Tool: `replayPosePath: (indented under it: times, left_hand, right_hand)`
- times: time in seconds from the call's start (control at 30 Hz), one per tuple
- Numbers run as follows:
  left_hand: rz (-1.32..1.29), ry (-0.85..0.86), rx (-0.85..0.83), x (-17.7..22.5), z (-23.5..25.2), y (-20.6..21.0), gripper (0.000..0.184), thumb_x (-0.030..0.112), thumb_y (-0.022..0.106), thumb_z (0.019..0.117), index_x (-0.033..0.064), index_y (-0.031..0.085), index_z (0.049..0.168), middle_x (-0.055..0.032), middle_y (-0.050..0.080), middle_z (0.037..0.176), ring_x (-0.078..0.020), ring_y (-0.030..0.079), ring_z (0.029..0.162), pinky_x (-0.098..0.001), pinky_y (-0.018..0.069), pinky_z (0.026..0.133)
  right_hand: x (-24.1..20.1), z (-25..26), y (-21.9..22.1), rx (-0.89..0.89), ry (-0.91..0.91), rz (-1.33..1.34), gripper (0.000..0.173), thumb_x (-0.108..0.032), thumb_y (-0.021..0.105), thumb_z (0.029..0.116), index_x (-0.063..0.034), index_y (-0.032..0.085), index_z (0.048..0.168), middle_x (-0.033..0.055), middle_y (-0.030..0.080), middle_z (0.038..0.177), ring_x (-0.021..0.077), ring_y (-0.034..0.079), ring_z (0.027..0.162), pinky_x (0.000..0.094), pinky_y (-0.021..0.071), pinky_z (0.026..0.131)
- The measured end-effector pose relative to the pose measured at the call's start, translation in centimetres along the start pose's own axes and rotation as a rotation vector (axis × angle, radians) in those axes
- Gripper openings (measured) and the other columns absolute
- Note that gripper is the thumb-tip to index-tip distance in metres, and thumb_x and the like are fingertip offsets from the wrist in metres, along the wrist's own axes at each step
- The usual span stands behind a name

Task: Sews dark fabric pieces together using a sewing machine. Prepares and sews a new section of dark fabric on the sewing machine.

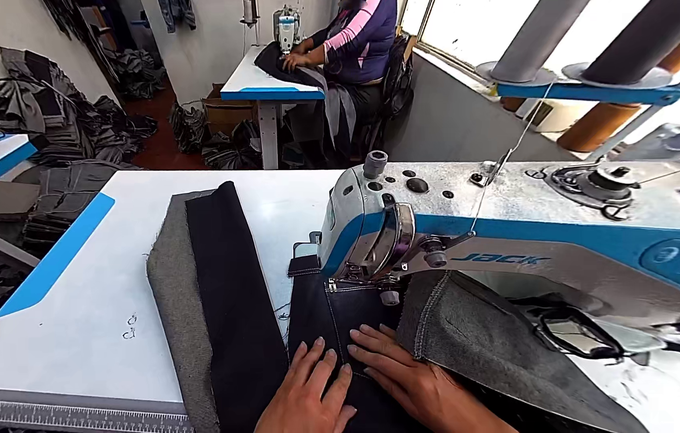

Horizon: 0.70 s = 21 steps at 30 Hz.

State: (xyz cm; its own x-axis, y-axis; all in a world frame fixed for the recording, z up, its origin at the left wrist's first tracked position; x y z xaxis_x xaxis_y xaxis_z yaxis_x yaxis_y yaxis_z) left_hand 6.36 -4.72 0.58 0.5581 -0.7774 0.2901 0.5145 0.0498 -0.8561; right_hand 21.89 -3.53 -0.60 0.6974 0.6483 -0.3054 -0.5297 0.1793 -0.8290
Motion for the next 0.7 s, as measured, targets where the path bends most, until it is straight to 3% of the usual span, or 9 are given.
replayPosePath:
  times: [0.33, 0.57, 0.7]
  left_hand:
    - [0.027, -0.075, -0.091, -1.4, 1.6, 0.2, 0.043, 0.03, 0.057, 0.0995, 0.0046, 0.066, 0.133, -0.0205, 0.062, 0.14, -0.0427, 0.053, 0.136, -0.063, 0.0415, 0.11]
    - [0.057, -0.1, -0.126, -1.9, 2.2, 0.4, 0.045, 0.034, 0.05, 0.1039, 0.0049, 0.064, 0.136, -0.02, 0.061, 0.14, -0.0408, 0.053, 0.137, -0.0609, 0.0413, 0.112]
    - [0.068, -0.151, -0.201, -3.8, 4.2, 0.7, 0.049, 0.039, 0.044, 0.1074, 0.0058, 0.063, 0.137, -0.0181, 0.058, 0.145, -0.0377, 0.045, 0.144, -0.0603, 0.0338, 0.117]
  right_hand:
    - [1.6, 2.0, 0.3, 0.007, 0.052, 0.01, 0.034, -0.028, 0.046, 0.1078, -0.019, 0.072, 0.128, 0.002, 0.067, 0.138, 0.0179, 0.057, 0.136, 0.0401, 0.0423, 0.117]
    - [2.1, 2.5, 0.4, 0.022, 0.052, -0.004, 0.034, -0.028, 0.048, 0.1063, -0.0184, 0.074, 0.125, 0.0011, 0.069, 0.136, 0.0177, 0.058, 0.135, 0.0414, 0.0438, 0.116]
    - [3.3, 4.6, 0.4, 0.06, 0.027, -0.028, 0.032, -0.023, 0.05, 0.1029, -0.0137, 0.077, 0.119, 0.0038, 0.07, 0.132, 0.0203, 0.061, 0.132, 0.0422, 0.0452, 0.114]
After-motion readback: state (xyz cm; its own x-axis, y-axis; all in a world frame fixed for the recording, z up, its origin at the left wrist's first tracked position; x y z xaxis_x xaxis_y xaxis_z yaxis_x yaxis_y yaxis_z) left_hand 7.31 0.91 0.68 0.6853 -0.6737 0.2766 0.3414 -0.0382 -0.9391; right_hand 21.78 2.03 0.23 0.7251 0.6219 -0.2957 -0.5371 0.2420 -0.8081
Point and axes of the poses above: each hand's wrist, its own z-axis towards the middle knuckle, its own y-axis out of the palm, x = y × z, the point moved 8 cm from there along z, towards the middle knuckle
